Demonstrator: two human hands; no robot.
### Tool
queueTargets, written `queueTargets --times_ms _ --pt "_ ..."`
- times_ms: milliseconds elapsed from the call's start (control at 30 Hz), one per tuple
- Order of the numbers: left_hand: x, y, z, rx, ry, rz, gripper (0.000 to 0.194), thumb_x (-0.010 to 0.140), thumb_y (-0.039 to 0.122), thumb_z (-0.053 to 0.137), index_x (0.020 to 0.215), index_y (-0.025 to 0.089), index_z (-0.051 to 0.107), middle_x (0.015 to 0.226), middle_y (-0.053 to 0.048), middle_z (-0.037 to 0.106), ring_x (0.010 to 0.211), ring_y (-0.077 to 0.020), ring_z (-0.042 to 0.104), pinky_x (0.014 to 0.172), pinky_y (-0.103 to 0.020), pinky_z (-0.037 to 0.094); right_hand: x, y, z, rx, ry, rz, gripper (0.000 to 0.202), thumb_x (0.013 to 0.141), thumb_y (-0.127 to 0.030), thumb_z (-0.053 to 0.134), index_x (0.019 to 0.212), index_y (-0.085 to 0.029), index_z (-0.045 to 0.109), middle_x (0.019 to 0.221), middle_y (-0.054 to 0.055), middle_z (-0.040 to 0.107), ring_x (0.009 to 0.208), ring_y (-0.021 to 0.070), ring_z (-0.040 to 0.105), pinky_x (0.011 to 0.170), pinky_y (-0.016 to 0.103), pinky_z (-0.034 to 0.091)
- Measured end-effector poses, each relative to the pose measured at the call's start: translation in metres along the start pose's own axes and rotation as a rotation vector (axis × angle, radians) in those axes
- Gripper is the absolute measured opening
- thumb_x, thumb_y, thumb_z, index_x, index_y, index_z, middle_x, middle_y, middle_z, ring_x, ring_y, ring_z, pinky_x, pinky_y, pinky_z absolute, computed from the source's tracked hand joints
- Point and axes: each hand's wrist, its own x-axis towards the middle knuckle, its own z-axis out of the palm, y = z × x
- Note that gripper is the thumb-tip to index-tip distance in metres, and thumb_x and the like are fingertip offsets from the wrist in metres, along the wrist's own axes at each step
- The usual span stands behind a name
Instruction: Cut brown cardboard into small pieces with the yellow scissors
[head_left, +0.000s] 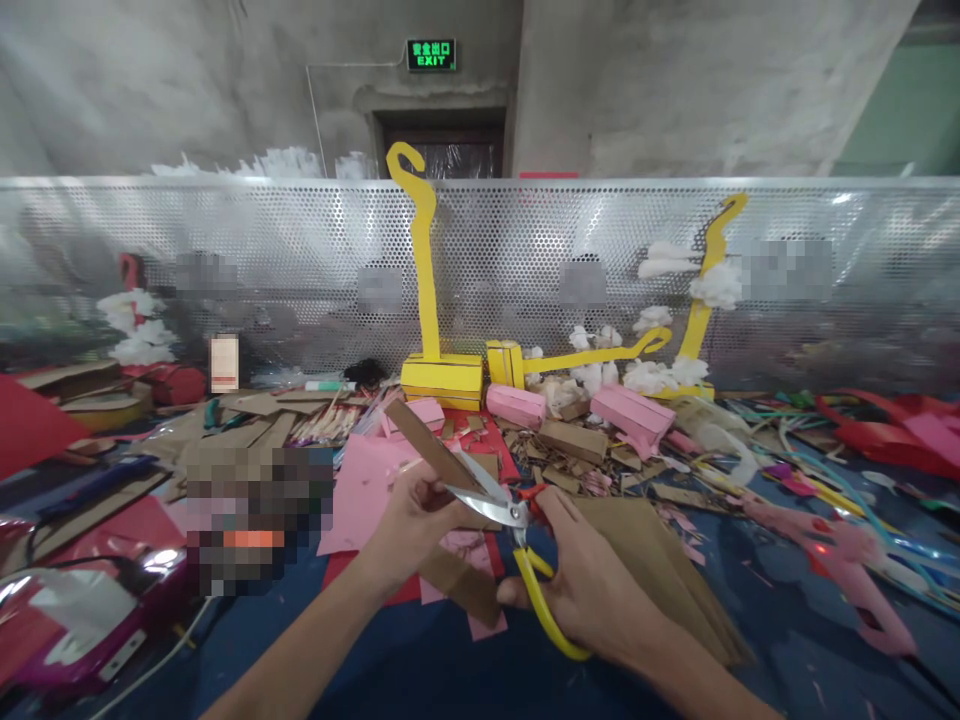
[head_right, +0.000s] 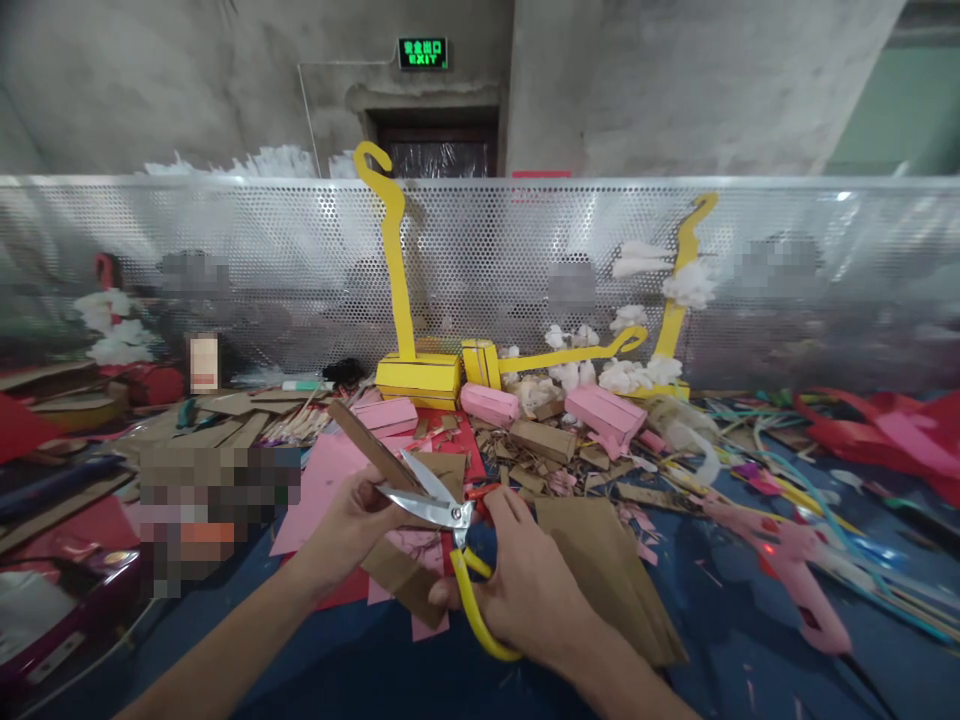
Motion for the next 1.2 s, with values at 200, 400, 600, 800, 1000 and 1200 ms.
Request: queueTargets --times_ms 200,400,600,800,1000,1200 --pt "-0.002 0.001 0.005 -0.002 0.0 0.024 0.022 0.067 0.023 0.087 0.083 0.014 0.075 0.081 -0.005 0.079 0.074 -0.0186 0.073 0.073 -0.027 0.061 0.003 0.003 0.001 -0.025 0.006 0.005 0.03 0.075 -0.035 0.073 0.085 -0.023 0.047 0.081 0.001 0.061 0.067 0.0181 0.055 0.059 0.026 0.037" --pt "-0.002 -0.004 0.003 -0.002 -0.003 -0.006 0.021 0.07 0.024 0.084 0.086 0.013 0.074 0.085 -0.006 0.079 0.078 -0.0196 0.074 0.075 -0.029 0.061 0.004 0.008 0.003 -0.079 0.03 0.014 0.026 0.076 -0.034 0.071 0.079 -0.023 0.048 0.066 -0.003 0.057 0.056 0.0145 0.048 0.051 0.024 0.029" --pt "-0.002 -0.01 0.001 -0.009 -0.015 0.031 0.022 0.075 0.026 0.081 0.091 0.013 0.073 0.091 -0.009 0.078 0.085 -0.0224 0.073 0.078 -0.033 0.06 0.008 0.011 0.004 0.007 0.036 0.095 0.027 0.077 -0.027 0.068 0.068 -0.023 0.043 0.057 -0.006 0.049 0.052 0.0123 0.044 0.048 0.023 0.027" --pt "-0.001 -0.011 -0.001 0.026 0.043 0.023 0.028 0.078 0.032 0.079 0.097 0.013 0.073 0.097 -0.011 0.078 0.09 -0.0237 0.073 0.081 -0.033 0.059 0.01 0.011 -0.003 0.017 0.123 0.093 0.026 0.078 -0.037 0.068 0.075 -0.023 0.046 0.066 -0.003 0.054 0.058 0.0144 0.048 0.051 0.023 0.032" --pt "0.0 -0.011 -0.005 0.058 0.078 0.027 0.026 0.08 0.034 0.077 0.097 0.014 0.074 0.098 -0.011 0.078 0.092 -0.0237 0.073 0.085 -0.034 0.058 0.007 0.01 -0.012 -0.155 0.119 0.012 0.027 0.078 -0.034 0.067 0.09 -0.023 0.046 0.088 0.004 0.058 0.077 0.0222 0.055 0.064 0.03 0.041" --pt "-0.002 -0.007 0.003 0.002 0.045 -0.019 0.023 0.073 0.027 0.082 0.091 0.014 0.075 0.089 -0.008 0.078 0.084 -0.0251 0.074 0.08 -0.038 0.062 0.006 0.004 -0.006 -0.184 0.098 -0.002 0.027 0.077 -0.032 0.069 0.093 -0.023 0.048 0.097 0.006 0.06 0.085 0.0248 0.059 0.066 0.032 0.042"
